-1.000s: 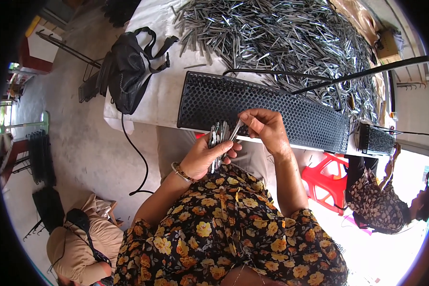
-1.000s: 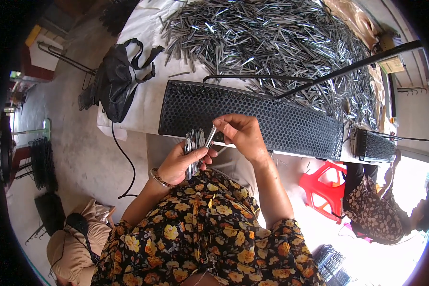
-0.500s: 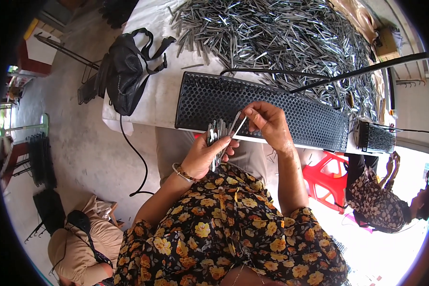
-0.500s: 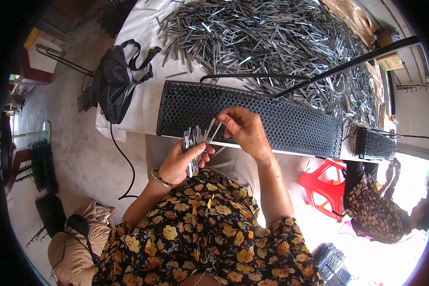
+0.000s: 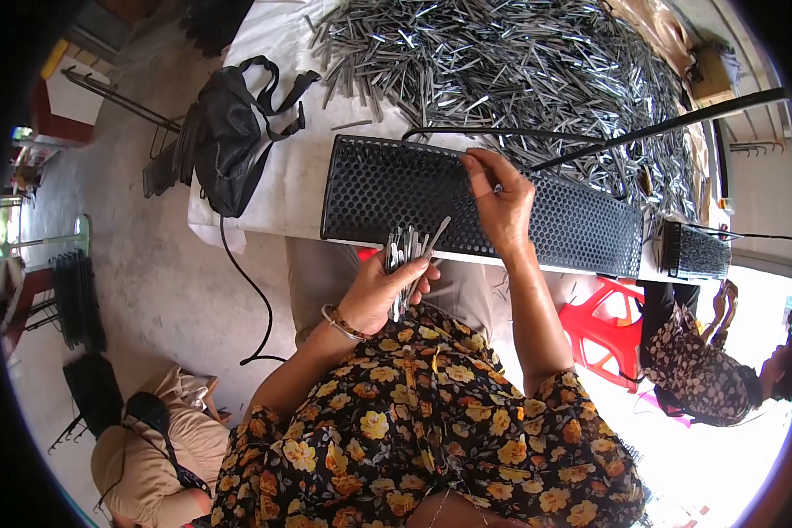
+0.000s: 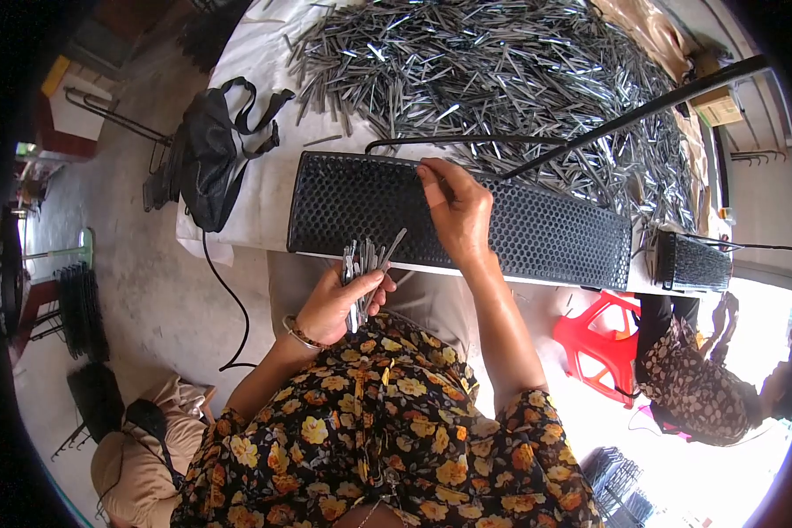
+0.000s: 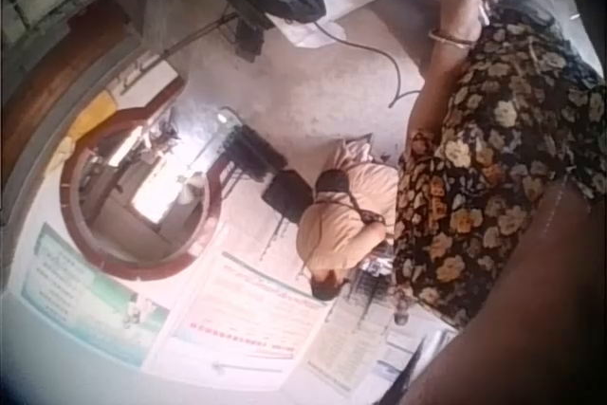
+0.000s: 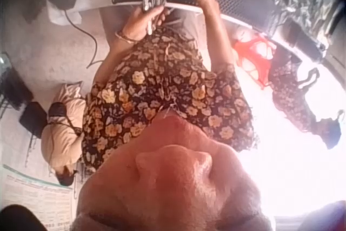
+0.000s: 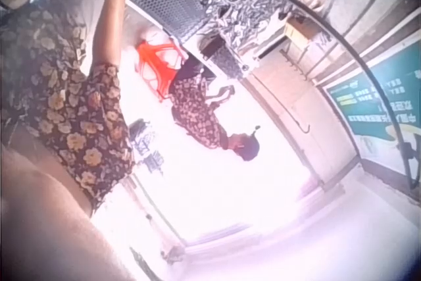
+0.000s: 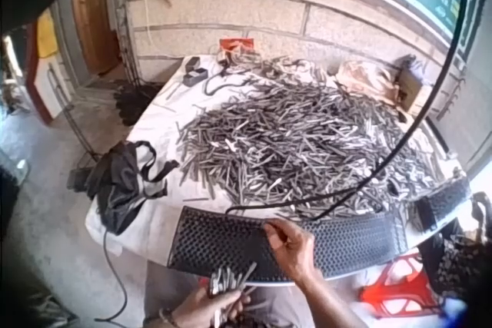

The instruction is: The person assembles metal pieces by hand, inserting them into a perforated panel.

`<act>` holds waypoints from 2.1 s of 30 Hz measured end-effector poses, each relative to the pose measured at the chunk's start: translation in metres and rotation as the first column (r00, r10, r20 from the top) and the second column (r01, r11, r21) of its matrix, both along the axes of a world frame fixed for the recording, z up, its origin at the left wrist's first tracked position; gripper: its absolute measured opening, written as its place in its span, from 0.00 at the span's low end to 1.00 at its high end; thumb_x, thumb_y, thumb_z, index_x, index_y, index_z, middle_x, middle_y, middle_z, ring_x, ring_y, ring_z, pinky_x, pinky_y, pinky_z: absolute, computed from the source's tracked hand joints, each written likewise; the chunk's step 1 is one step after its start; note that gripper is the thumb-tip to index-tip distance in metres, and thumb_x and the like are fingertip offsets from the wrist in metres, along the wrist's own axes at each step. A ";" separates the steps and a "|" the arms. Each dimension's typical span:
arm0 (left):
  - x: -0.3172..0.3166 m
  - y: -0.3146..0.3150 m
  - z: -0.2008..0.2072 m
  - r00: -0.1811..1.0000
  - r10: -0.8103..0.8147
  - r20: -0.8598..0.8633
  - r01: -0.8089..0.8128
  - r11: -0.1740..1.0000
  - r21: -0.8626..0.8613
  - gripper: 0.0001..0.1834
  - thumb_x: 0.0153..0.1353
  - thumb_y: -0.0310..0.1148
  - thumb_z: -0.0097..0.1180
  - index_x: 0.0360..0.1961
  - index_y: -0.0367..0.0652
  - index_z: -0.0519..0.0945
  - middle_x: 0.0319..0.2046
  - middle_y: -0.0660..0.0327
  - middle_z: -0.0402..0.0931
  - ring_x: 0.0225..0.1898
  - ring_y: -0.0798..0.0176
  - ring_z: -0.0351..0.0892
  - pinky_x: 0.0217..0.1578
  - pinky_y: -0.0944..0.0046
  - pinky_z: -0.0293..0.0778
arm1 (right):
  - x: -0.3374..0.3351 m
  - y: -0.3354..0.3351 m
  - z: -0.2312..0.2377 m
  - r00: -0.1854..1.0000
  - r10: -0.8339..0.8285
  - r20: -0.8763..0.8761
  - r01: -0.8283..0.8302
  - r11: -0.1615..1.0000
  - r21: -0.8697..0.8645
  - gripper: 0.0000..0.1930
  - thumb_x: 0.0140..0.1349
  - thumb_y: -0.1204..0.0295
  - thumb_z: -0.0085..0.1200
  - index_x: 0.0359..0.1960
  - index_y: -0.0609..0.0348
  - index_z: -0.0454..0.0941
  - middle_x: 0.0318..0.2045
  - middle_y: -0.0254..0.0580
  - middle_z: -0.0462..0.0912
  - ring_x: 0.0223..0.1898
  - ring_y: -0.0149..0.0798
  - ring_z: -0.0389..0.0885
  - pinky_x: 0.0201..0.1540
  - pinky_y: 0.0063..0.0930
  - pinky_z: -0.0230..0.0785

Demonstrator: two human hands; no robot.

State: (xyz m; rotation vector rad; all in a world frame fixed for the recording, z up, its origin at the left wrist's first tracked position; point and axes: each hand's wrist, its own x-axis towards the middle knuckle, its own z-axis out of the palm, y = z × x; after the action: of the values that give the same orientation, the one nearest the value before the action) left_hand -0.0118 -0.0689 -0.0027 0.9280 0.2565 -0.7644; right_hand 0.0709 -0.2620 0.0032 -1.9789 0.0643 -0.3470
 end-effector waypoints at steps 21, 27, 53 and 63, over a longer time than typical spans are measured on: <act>0.003 0.004 0.001 0.998 0.051 0.027 -0.049 0.998 -0.045 0.12 0.65 0.33 0.54 0.47 0.40 0.76 0.34 0.61 0.78 0.29 0.73 0.74 0.28 0.71 0.71 | -0.028 0.009 0.017 0.859 0.423 -0.288 -0.314 0.880 0.355 0.12 0.61 0.68 0.59 0.43 0.63 0.81 0.35 0.36 0.82 0.30 0.24 0.76 0.30 0.20 0.70; 0.006 0.002 0.002 0.999 -0.027 0.027 0.028 0.999 -0.031 0.14 0.65 0.33 0.53 0.49 0.39 0.76 0.36 0.60 0.79 0.31 0.73 0.74 0.30 0.72 0.72 | -0.022 0.000 0.011 0.980 0.107 -0.169 -0.057 0.959 0.277 0.10 0.61 0.72 0.59 0.41 0.64 0.81 0.28 0.33 0.82 0.26 0.21 0.73 0.28 0.17 0.68; 0.007 0.007 0.008 0.999 -0.048 0.019 0.049 0.997 -0.053 0.15 0.64 0.32 0.55 0.50 0.38 0.74 0.43 0.57 0.80 0.42 0.65 0.80 0.39 0.66 0.76 | -0.024 0.013 0.013 0.958 0.286 -0.022 -0.286 0.949 -0.131 0.09 0.57 0.70 0.62 0.36 0.63 0.82 0.32 0.41 0.79 0.29 0.38 0.80 0.30 0.28 0.72; 0.006 0.001 0.003 0.995 -0.095 0.029 0.095 0.995 -0.012 0.16 0.63 0.32 0.55 0.50 0.38 0.73 0.42 0.57 0.80 0.39 0.68 0.79 0.37 0.68 0.74 | -0.030 -0.009 0.017 0.975 0.085 -0.204 -0.013 0.942 0.334 0.09 0.60 0.71 0.61 0.37 0.64 0.82 0.25 0.29 0.81 0.24 0.21 0.71 0.27 0.16 0.64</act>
State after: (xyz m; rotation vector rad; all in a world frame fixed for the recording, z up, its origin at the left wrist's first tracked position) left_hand -0.0055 -0.0676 0.0001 0.9432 0.1835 -0.8388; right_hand 0.0408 -0.2707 0.0205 -1.6719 0.1992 -0.0787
